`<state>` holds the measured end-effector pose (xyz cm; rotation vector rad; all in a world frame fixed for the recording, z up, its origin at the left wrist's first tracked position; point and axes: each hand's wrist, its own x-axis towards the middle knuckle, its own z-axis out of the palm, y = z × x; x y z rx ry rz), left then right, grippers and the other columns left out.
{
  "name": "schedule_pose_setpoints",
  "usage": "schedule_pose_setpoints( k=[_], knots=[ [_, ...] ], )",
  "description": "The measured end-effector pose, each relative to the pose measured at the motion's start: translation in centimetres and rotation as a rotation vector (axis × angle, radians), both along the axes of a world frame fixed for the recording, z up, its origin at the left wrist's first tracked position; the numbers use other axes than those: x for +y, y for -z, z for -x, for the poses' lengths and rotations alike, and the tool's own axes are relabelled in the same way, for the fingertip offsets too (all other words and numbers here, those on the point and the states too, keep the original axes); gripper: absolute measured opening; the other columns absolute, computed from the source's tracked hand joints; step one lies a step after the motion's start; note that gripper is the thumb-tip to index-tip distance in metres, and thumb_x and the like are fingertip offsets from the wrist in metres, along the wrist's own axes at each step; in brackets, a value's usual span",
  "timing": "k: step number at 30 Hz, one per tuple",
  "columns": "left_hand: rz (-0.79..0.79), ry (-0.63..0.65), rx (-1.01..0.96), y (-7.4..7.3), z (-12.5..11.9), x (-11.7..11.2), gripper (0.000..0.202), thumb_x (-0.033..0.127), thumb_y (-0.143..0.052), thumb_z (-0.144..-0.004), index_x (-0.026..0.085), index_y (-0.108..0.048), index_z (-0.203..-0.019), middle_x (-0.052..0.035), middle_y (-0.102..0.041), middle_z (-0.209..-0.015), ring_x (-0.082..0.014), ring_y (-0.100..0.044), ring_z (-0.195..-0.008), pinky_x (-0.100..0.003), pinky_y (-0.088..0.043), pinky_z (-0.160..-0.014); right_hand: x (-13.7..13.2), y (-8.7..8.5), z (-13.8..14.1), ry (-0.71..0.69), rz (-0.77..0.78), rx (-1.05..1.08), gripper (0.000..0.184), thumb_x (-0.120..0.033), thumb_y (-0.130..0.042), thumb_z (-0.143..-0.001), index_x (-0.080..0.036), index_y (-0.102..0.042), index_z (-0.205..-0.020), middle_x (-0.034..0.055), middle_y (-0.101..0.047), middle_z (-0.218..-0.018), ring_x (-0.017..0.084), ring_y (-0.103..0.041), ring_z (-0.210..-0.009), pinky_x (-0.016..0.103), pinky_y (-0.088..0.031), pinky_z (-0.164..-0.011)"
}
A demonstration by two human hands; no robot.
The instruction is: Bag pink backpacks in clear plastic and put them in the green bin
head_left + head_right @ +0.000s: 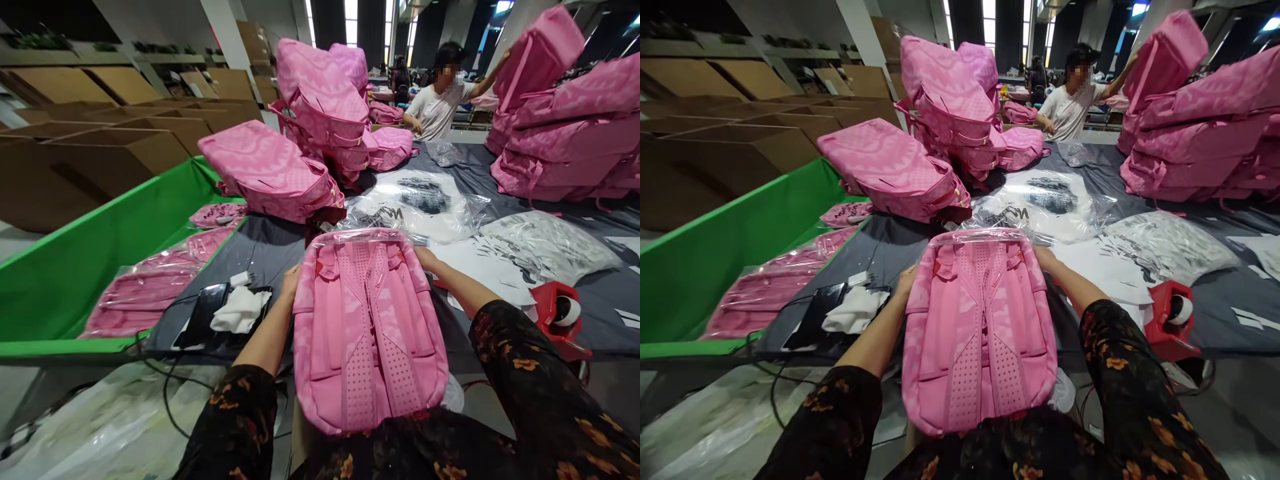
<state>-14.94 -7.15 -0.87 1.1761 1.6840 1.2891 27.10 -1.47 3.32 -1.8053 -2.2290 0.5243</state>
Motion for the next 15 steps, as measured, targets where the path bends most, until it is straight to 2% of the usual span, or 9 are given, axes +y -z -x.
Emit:
schedule_pose_setpoints(
  k=[5, 7, 10, 13, 15],
  knots=[
    [-0.093, -0.092, 0.105, -0.3, 0.5, -6.7, 0.034, 0.038, -0.06, -0.081, 0.019, -0.054, -0.054, 0.0045, -0.043, -0.051, -0.0128, -0.042, -0.06, -0.023, -0.035, -0.058, -4.4, -0.5, 0.6, 0.053, -0.038, 0.022, 0.035, -0.026, -0.045, -0.098, -0.018, -0.078, -0.109, 0.0079, -0.08, -0.108, 0.027, -0.072, -0.102, 0.031, -0.054, -0.085],
    [-0.127, -0.127, 0.139, -0.7, 0.9, -8.5, 0.029, 0.033, -0.059, -0.082, 0.019, -0.056, -0.057, 0.0037, -0.047, -0.053, -0.0139, -0.047, -0.063, -0.023, -0.037, -0.062, -6.9, -0.7, 0.4, 0.081, -0.093, 0.068, 0.041, -0.024, -0.039, -0.099, -0.017, -0.076, -0.117, 0.0083, -0.078, -0.115, 0.027, -0.072, -0.107, 0.031, -0.055, -0.089],
    [-0.197, -0.218, 0.207, -1.2, 1.4, -10.1, 0.021, 0.028, -0.055, -0.085, 0.019, -0.064, -0.068, 0.0011, -0.06, -0.062, -0.0155, -0.055, -0.07, -0.023, -0.042, -0.068, -11.2, -0.8, -0.9, 0.136, -0.253, 0.156, 0.048, -0.026, -0.035, -0.1, -0.017, -0.07, -0.132, 0.0097, -0.075, -0.127, 0.028, -0.07, -0.116, 0.035, -0.054, -0.098],
    [-0.32, -0.297, 0.353, -0.3, 1.2, -12.2, 0.027, 0.03, -0.05, -0.09, 0.018, -0.072, -0.082, -0.0042, -0.071, -0.076, -0.0175, -0.064, -0.076, -0.025, -0.047, -0.072, -16.7, 0.3, -2.9, 0.177, -0.383, 0.169, 0.053, -0.031, -0.034, -0.102, -0.016, -0.062, -0.144, 0.011, -0.068, -0.139, 0.028, -0.067, -0.126, 0.036, -0.053, -0.104],
    [-0.362, -0.295, 0.451, 1.1, 0.7, -15.5, 0.035, 0.035, -0.045, -0.094, 0.017, -0.076, -0.091, -0.0082, -0.076, -0.086, -0.0187, -0.069, -0.081, -0.026, -0.051, -0.076, -21.9, 1.9, -4.2, 0.152, -0.408, 0.141, 0.056, -0.029, -0.034, -0.102, -0.016, -0.055, -0.151, 0.0101, -0.063, -0.146, 0.026, -0.066, -0.128, 0.034, -0.054, -0.105]
  ],
)
